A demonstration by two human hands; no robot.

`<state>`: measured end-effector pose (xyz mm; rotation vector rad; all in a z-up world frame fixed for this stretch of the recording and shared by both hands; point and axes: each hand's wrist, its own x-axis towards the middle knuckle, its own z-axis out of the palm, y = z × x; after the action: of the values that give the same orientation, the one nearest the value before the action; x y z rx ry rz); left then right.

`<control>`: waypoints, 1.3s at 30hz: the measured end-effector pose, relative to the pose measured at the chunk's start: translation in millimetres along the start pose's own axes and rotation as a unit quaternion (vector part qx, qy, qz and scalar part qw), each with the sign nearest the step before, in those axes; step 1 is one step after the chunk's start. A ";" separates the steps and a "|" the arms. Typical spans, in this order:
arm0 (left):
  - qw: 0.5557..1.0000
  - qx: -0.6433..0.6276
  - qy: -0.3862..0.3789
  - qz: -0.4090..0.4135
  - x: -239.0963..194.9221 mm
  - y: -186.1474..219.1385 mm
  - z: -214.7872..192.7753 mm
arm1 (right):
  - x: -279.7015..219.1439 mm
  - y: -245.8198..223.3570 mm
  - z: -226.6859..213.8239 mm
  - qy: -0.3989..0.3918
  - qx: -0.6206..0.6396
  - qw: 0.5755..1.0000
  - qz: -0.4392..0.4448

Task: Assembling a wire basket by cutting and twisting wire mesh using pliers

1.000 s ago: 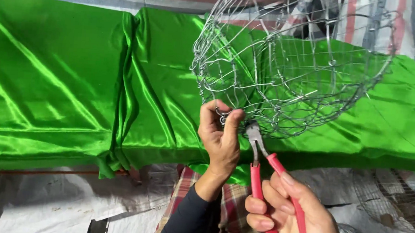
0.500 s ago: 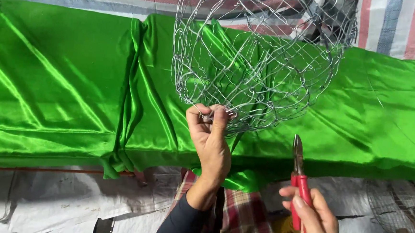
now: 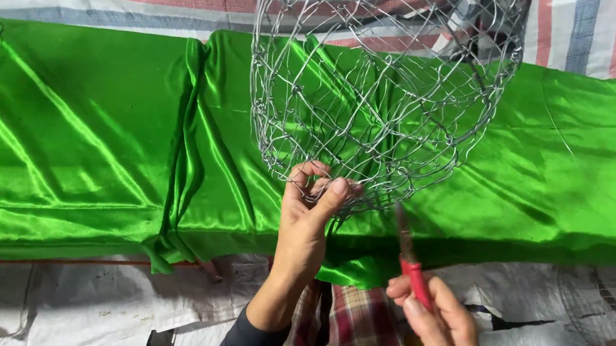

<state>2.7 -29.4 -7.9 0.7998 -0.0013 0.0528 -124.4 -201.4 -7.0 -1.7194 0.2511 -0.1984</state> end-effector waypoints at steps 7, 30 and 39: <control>0.998 -0.057 0.005 0.020 -0.7 -14.8 -2.0 | 5.0 -60.0 1.8 -0.073 -0.081 0.980 0.166; 0.999 -0.019 0.021 0.030 -12.5 -32.2 4.2 | 58.6 -129.0 -37.2 -0.175 0.016 0.922 0.345; 0.996 0.078 0.030 0.038 -17.0 -38.5 10.2 | 63.3 -119.7 -46.8 -0.248 -0.233 0.897 0.281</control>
<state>-12.2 -64.3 -28.7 0.9531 0.0303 0.1509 -69.9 -245.0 118.0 -2.0173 0.4251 0.7781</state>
